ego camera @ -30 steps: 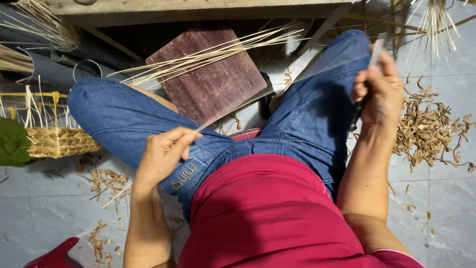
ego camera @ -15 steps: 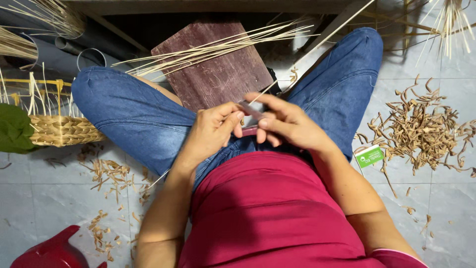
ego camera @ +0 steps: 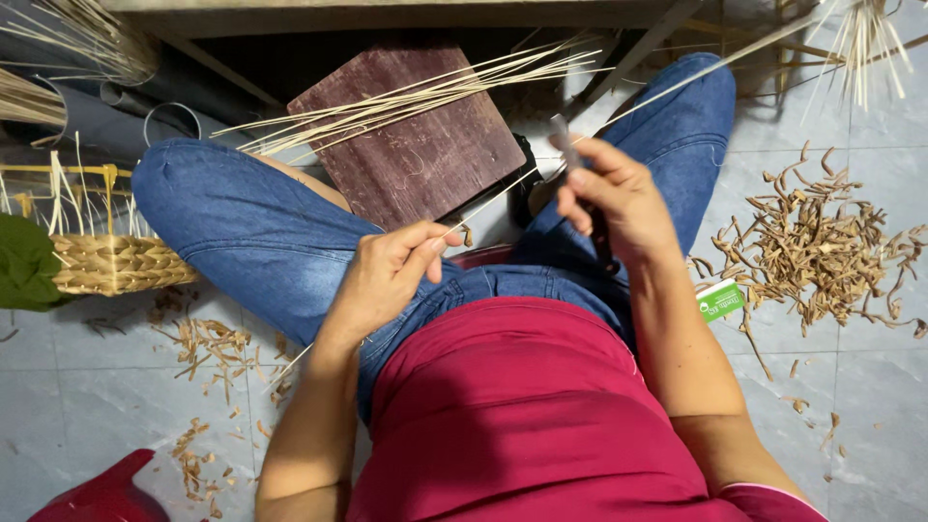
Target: The person sits on the floor and uses a small knife to split and shave thin bamboo strips into slender sticks, drawing each strip across the blade and setting finished sticks on a wooden board beside them.
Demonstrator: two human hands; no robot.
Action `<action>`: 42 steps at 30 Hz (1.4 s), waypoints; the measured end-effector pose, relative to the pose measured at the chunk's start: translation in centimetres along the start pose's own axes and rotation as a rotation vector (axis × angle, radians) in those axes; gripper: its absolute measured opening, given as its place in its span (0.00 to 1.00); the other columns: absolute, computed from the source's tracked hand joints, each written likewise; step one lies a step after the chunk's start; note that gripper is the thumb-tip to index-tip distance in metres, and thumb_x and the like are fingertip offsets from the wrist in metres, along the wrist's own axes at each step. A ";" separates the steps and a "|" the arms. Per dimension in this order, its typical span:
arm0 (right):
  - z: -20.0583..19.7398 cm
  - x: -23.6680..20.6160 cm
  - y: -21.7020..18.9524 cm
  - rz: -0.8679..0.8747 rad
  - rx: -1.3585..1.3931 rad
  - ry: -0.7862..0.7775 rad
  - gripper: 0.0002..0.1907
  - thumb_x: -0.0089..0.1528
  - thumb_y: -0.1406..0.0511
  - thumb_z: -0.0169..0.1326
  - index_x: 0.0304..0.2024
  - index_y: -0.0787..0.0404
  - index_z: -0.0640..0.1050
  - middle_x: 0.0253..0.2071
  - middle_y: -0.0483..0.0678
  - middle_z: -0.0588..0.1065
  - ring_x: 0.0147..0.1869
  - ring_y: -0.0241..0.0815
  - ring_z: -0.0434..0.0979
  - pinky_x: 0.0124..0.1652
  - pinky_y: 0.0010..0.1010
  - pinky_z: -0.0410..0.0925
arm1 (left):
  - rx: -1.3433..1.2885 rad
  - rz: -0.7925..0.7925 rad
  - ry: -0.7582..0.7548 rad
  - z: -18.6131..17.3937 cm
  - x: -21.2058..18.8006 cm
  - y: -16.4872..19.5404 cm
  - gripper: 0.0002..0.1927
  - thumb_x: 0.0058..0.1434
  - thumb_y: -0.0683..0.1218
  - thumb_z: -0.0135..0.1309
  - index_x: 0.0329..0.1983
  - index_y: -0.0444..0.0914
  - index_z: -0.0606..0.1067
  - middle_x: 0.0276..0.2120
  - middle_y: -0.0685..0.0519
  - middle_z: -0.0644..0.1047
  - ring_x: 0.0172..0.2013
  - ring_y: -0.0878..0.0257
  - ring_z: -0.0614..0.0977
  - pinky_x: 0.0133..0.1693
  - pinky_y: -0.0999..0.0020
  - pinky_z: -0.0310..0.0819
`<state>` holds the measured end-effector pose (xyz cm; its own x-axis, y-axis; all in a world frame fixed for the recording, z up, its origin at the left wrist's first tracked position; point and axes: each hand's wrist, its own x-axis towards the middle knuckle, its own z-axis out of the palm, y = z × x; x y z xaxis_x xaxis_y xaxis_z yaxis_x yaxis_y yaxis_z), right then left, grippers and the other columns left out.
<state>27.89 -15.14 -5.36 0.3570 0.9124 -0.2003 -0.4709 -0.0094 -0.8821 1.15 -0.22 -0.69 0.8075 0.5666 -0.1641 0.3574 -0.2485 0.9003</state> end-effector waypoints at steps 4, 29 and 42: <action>-2.6 -0.1 -0.6 -0.062 0.012 0.116 0.22 0.69 0.69 0.54 0.66 0.65 0.72 0.31 0.50 0.77 0.26 0.34 0.69 0.27 0.23 0.63 | 0.023 -0.028 0.002 -0.8 -0.6 -0.6 0.11 0.70 0.45 0.50 0.46 0.41 0.82 0.19 0.57 0.76 0.20 0.73 0.74 0.23 0.73 0.66; -3.2 -1.7 -1.2 -0.060 -0.176 0.074 0.30 0.67 0.68 0.52 0.72 0.62 0.64 0.28 0.50 0.77 0.22 0.33 0.71 0.25 0.23 0.66 | 0.015 -0.046 0.067 -1.0 -0.6 -1.7 0.12 0.71 0.45 0.49 0.51 0.41 0.81 0.18 0.57 0.76 0.22 0.74 0.76 0.25 0.74 0.69; 0.6 0.5 1.8 0.089 -0.038 -0.051 0.22 0.69 0.69 0.52 0.67 0.64 0.72 0.29 0.47 0.77 0.25 0.31 0.71 0.25 0.21 0.63 | 0.004 -0.040 0.013 0.2 0.3 -1.3 0.12 0.71 0.47 0.49 0.48 0.43 0.82 0.17 0.56 0.75 0.20 0.72 0.76 0.23 0.72 0.68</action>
<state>26.73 -14.42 -6.74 0.2730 0.9268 -0.2579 -0.4675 -0.1065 -0.8775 1.02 0.13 -2.01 0.7862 0.5865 -0.1946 0.3913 -0.2288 0.8914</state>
